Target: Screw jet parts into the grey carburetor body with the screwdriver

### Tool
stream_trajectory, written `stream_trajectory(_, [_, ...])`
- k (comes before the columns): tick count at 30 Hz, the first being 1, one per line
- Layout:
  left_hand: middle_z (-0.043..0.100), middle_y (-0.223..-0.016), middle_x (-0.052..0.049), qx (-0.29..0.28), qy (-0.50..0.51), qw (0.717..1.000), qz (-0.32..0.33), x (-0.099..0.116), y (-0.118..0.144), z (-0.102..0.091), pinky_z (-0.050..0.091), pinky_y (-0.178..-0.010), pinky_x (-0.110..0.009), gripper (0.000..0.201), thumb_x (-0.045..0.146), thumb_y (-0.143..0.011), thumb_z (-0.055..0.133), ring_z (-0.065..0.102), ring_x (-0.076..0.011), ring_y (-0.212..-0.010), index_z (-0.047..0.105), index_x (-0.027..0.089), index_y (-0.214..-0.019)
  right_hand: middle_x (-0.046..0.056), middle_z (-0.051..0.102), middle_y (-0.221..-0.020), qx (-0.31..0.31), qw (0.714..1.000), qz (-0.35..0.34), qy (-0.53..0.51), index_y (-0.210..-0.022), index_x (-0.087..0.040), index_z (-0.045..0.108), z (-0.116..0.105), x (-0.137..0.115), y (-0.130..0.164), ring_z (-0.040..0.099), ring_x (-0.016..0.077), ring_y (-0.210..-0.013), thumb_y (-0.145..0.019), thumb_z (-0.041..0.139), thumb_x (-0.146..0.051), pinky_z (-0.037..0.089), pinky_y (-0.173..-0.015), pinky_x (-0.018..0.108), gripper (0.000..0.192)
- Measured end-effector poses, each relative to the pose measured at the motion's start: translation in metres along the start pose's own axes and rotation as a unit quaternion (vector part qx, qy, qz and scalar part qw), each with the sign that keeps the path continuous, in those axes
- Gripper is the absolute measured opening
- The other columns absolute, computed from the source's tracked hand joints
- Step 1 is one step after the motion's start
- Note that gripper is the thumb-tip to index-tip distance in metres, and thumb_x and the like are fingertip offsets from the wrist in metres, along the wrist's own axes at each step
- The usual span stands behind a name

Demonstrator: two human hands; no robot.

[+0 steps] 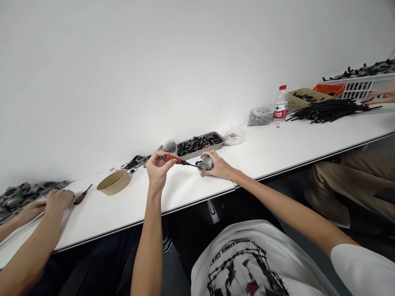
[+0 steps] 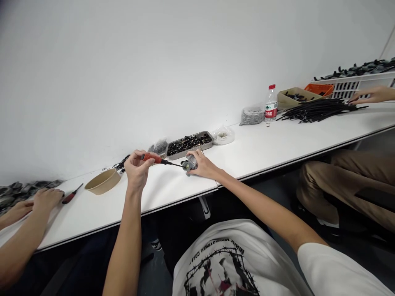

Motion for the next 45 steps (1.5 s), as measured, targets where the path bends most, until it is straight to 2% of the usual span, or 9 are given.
stream_trajectory(6, [0.068,-0.082,-0.003,0.041,-0.054,0.998,0.021,0.001,0.005,-0.01,0.06,-0.078,-0.035,0.034,0.025,-0.061,0.086,0.073,-0.0216,-0.081,0.059,0.018,-0.08,0.006,0.043,-0.122,-0.004,1.0,-0.002,0.005,-0.125,-0.028,0.046,0.0,0.002,0.0,0.055,0.0229,-0.1,-0.072,0.083,-0.035,0.052,-0.085,0.039,0.065])
stream_trajectory(12, [0.074,-0.086,-0.007,0.021,-0.071,0.997,0.016,0.004,0.012,-0.021,0.061,-0.083,-0.04,0.027,0.026,-0.066,0.083,0.074,-0.026,-0.085,0.069,0.016,-0.088,0.006,0.042,-0.123,-0.009,1.0,-0.008,0.01,-0.126,-0.028,0.045,0.001,0.002,0.001,0.056,0.0214,-0.098,-0.072,0.083,-0.034,0.052,-0.084,0.038,0.066])
stream_trajectory(19, [0.074,-0.096,-0.009,-0.022,-0.043,0.998,0.049,0.002,0.016,-0.019,0.057,-0.094,-0.048,0.031,0.028,-0.075,0.078,0.073,-0.0307,-0.094,0.072,0.017,-0.104,0.005,0.044,-0.121,0.001,1.0,0.001,-0.007,-0.126,-0.03,0.045,0.002,0.006,0.001,0.056,0.0232,-0.103,-0.071,0.084,-0.036,0.051,-0.09,0.04,0.067])
stream_trajectory(25, [0.071,-0.109,-0.011,-0.015,-0.086,0.994,0.065,0.003,0.024,-0.01,0.056,-0.097,-0.043,0.042,0.03,-0.083,0.071,0.071,-0.0261,-0.101,0.065,0.019,-0.124,0.005,0.045,-0.121,0.009,1.0,0.011,-0.003,-0.126,-0.029,0.045,0.001,0.008,0.001,0.055,0.0246,-0.106,-0.072,0.083,-0.039,0.05,-0.091,0.041,0.067])
stream_trajectory(28, [0.069,-0.104,-0.009,0.004,-0.125,0.988,0.092,0.008,0.022,-0.002,0.059,-0.089,-0.037,0.036,0.029,-0.081,0.074,0.069,-0.0221,-0.096,0.07,0.02,-0.116,0.006,0.045,-0.121,0.012,1.0,0.011,-0.005,-0.126,-0.029,0.045,0.0,0.008,0.001,0.054,0.0253,-0.108,-0.071,0.084,-0.039,0.049,-0.092,0.041,0.068])
stream_trajectory(31, [0.065,-0.09,-0.004,0.046,-0.145,0.982,0.107,0.007,0.018,0.004,0.061,-0.076,-0.032,0.027,0.03,-0.079,0.075,0.068,-0.016,-0.079,0.075,0.02,-0.104,0.006,0.044,-0.121,0.01,1.0,0.016,-0.005,-0.126,-0.028,0.045,0.0,0.008,0.0,0.054,0.0251,-0.107,-0.071,0.083,-0.039,0.049,-0.092,0.041,0.068])
stream_trajectory(33, [0.064,-0.084,-0.002,0.081,-0.134,0.983,0.093,0.002,0.015,0.006,0.061,-0.072,-0.031,0.031,0.031,-0.077,0.076,0.068,-0.0136,-0.071,0.074,0.02,-0.105,0.006,0.044,-0.121,0.009,1.0,0.019,-0.006,-0.126,-0.028,0.044,0.0,0.008,0.0,0.055,0.0247,-0.106,-0.071,0.083,-0.038,0.05,-0.091,0.041,0.068])
stream_trajectory(37, [0.066,-0.08,-0.001,0.14,-0.086,0.985,0.053,-0.009,0.011,0.006,0.06,-0.071,-0.03,0.041,0.03,-0.069,0.082,0.071,-0.0158,-0.072,0.067,0.017,-0.105,0.006,0.044,-0.12,0.01,1.0,0.02,-0.005,-0.126,-0.028,0.044,0.001,0.008,-0.001,0.056,0.0238,-0.104,-0.071,0.084,-0.038,0.05,-0.089,0.04,0.068])
stream_trajectory(45, [0.063,-0.078,0.001,0.129,-0.001,0.991,0.042,-0.016,0.013,0.008,0.061,-0.068,-0.034,0.037,0.03,-0.067,0.083,0.071,-0.0177,-0.068,0.051,0.017,-0.079,0.006,0.045,-0.121,0.014,1.0,0.016,-0.001,-0.125,-0.029,0.045,0.001,0.009,0.0,0.055,0.0245,-0.105,-0.071,0.084,-0.039,0.05,-0.089,0.04,0.068])
Point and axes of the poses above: each hand's wrist, its own y-axis away from the middle knuckle, its own z-axis out of the palm, x = y × z, the point moved 2 cm from there along -y, towards the middle knuckle
